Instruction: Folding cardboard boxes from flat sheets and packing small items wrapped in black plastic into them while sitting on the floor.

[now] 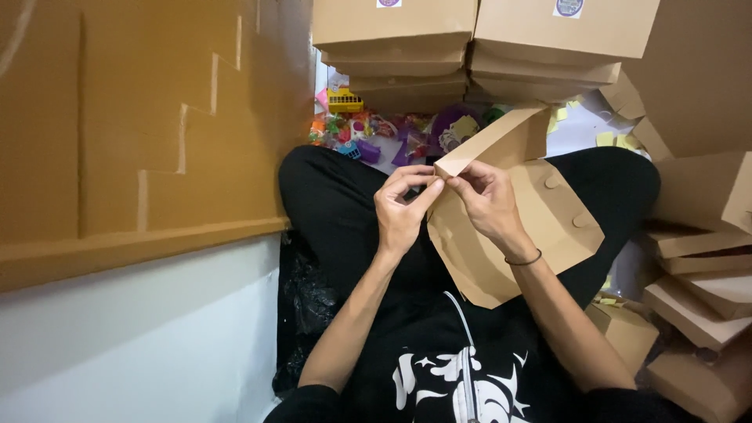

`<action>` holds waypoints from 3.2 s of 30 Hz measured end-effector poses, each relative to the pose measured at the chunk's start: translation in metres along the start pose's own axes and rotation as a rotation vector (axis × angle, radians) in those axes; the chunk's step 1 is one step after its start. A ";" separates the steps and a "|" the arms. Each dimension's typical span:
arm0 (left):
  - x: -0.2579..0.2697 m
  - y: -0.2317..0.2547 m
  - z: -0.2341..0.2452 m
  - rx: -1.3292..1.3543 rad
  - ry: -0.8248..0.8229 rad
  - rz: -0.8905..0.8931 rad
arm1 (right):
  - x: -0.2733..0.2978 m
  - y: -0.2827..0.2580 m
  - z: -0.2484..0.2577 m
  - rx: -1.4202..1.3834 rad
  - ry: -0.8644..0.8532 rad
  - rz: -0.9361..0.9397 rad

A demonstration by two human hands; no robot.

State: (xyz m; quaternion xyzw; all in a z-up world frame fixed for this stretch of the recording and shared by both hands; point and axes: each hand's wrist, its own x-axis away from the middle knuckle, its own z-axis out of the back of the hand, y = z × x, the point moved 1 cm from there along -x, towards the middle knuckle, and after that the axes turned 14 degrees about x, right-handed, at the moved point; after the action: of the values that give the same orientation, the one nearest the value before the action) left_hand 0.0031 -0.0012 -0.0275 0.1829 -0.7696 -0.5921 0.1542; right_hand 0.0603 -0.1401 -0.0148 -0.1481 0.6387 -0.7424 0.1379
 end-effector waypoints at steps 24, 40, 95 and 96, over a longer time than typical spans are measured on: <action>-0.005 0.023 0.003 -0.344 -0.154 -0.302 | 0.006 0.015 0.013 0.186 0.032 0.109; -0.025 0.021 -0.019 -0.487 -0.139 -0.430 | -0.014 0.027 0.014 0.293 0.205 0.171; -0.039 0.004 -0.021 -0.561 -0.261 -0.218 | -0.023 -0.050 0.008 0.455 0.316 0.102; -0.039 0.007 -0.021 -0.576 -0.188 -0.247 | -0.023 -0.056 0.011 0.522 0.318 0.208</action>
State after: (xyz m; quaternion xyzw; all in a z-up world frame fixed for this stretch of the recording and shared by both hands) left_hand 0.0467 0.0007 -0.0158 0.1684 -0.5533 -0.8140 0.0547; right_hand 0.0852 -0.1333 0.0407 0.0763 0.4519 -0.8769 0.1448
